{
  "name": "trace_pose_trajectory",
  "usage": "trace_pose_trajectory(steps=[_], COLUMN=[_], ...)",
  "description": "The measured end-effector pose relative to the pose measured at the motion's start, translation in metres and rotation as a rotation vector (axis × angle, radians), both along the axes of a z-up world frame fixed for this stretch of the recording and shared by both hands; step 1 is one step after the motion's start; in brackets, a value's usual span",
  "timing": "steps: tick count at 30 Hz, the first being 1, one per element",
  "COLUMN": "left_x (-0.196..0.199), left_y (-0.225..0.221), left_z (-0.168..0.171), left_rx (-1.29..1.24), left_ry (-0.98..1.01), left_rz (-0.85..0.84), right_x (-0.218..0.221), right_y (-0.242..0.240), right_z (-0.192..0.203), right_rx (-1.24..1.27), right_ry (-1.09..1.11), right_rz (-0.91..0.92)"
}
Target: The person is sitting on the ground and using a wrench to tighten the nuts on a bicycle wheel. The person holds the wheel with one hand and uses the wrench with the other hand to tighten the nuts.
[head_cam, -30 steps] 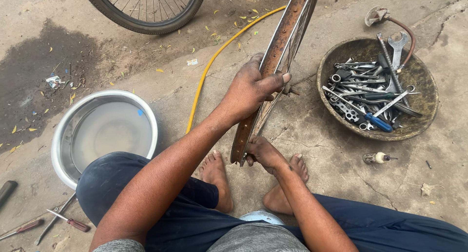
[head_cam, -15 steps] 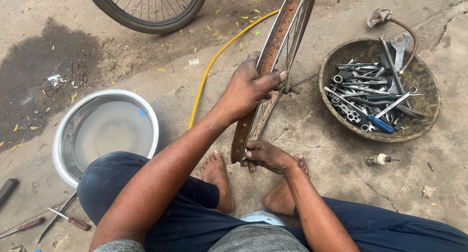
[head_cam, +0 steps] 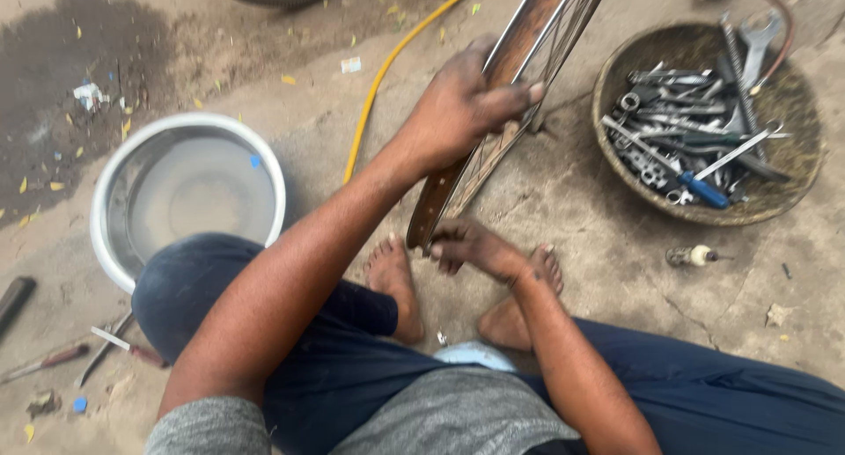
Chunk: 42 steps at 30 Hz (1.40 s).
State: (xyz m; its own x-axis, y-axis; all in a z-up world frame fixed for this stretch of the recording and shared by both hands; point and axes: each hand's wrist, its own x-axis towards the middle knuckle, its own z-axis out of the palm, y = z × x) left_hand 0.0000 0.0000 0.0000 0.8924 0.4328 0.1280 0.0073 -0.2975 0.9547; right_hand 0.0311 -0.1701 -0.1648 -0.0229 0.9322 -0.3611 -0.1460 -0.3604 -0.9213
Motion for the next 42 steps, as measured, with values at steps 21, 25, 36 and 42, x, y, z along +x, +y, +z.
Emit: trace_pose_trajectory(steps=[21,25,36,42], left_x=[0.018,0.006,-0.01,-0.02], left_y=[0.018,0.026,0.047,0.051], left_z=[-0.055,-0.048,-0.033,-0.023], left_rx=[0.248,0.277,0.076,0.063], left_ry=[-0.156,-0.011,-0.136,-0.2], left_rz=[-0.077,0.004,-0.033,-0.09], right_x=[-0.102,-0.085,0.007,0.025], right_y=[-0.039,-0.045,-0.04,-0.045], right_z=[-0.147,-0.174,-0.192,-0.205], right_rx=[-0.307,-0.224,-0.272,-0.365], right_ry=[-1.139,-1.221,-0.085,0.03], right_rz=[0.937,0.693,-0.298,-0.236])
